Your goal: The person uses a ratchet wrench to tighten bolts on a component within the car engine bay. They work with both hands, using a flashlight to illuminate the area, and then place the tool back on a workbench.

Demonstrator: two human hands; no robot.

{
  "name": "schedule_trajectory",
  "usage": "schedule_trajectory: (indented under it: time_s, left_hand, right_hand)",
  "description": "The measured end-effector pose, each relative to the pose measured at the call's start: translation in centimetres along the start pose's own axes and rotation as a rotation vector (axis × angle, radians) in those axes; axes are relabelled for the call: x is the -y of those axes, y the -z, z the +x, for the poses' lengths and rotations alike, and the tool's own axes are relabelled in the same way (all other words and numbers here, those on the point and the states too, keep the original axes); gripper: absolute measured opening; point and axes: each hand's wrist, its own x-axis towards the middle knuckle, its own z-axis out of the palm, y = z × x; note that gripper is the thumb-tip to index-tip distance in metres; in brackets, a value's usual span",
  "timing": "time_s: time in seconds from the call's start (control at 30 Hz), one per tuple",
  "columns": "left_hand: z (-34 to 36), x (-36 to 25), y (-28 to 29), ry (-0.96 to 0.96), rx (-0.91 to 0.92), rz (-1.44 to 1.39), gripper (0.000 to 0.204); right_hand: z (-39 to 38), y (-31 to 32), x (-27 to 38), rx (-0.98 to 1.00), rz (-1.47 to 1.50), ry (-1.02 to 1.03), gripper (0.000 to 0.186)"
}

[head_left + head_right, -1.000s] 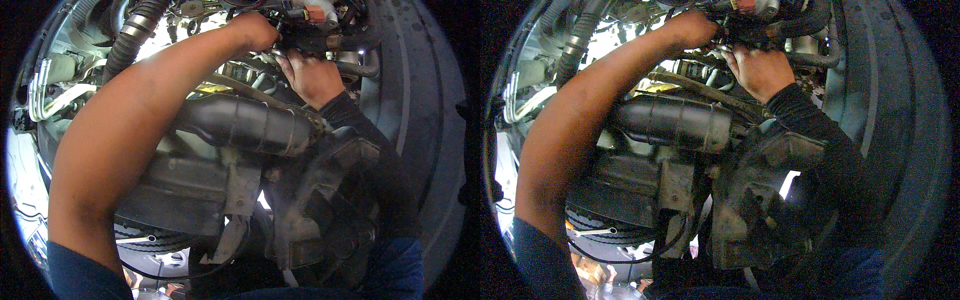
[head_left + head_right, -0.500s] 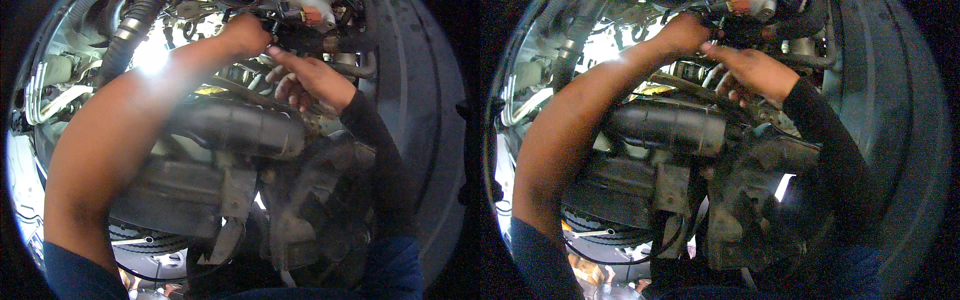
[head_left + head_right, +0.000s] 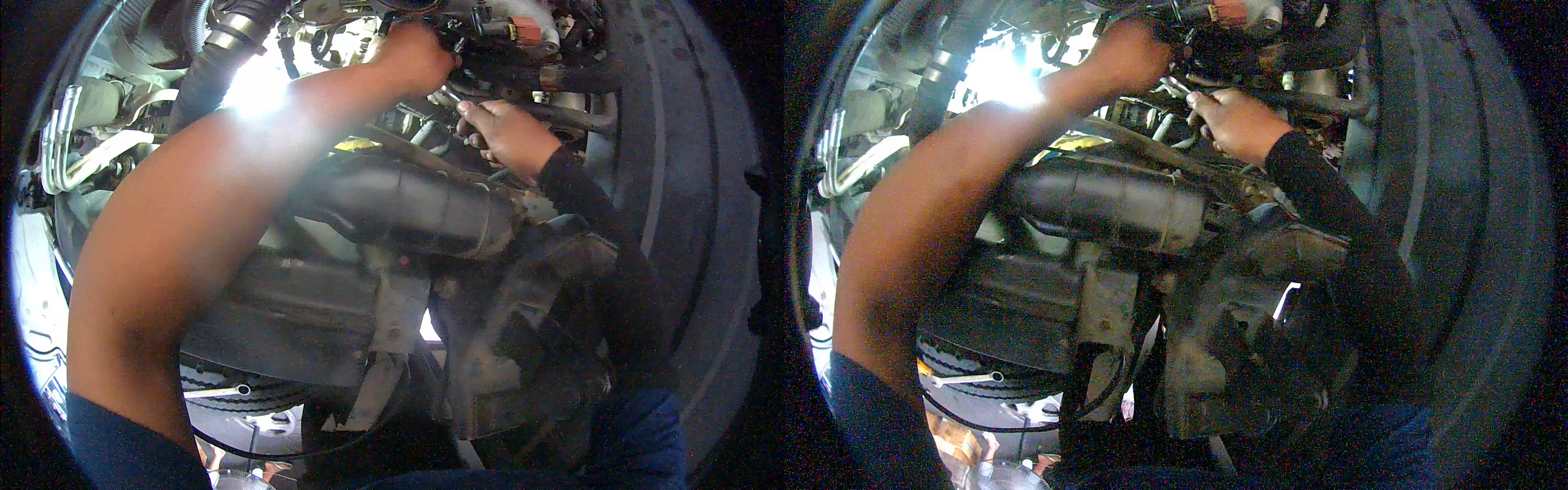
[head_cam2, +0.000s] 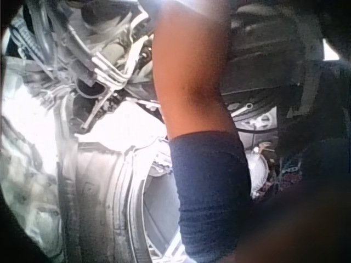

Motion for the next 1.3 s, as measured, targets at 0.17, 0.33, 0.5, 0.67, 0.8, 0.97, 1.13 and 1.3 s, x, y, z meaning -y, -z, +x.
schedule_trajectory:
  time_s: [0.17,0.33,0.5,0.67,0.8,0.97,1.13,1.3]
  left_hand:
    - [1.0,0.2,-1.2,0.143,0.085,-0.077,0.045]
    - [2.9,0.2,-4.4,0.17,-0.027,-0.083,0.049]
    - [3.6,0.1,-4.3,-0.051,0.081,0.177,0.046]
    - [1.0,-1.1,-0.5,0.175,0.152,-0.031,0.041]
    - [0.3,-1.8,1.4,0.114,0.166,0.083,0.038]
    - [0.5,-2.1,1.1,0.286,0.139,-0.103,0.055]
    - [0.4,-1.9,0.6,0.336,0.116,-0.285,0.055]
    - [1.9,-1.2,-2.2,0.291,0.042,-0.249,0.051]
  right_hand:
    - [-1.8,2.7,2.0,0.437,0.728,-0.084,0.043]
    - [-0.9,1.3,0.7,0.219,0.45,-0.094,0.043]
    - [-2.0,1.5,2.2,0.088,0.095,0.024,0.045]
    - [-3.2,1.4,4.3,0.264,0.377,0.22,0.047]
    - [-3.0,0.0,4.2,0.114,0.511,-0.177,0.057]
    - [-2.5,-0.1,3.6,0.334,0.848,-0.002,0.048]
    - [-2.6,1.6,2.3,0.12,0.512,-0.038,0.038]
    - [-2.5,2.3,3.2,0.185,0.257,-0.16,0.032]
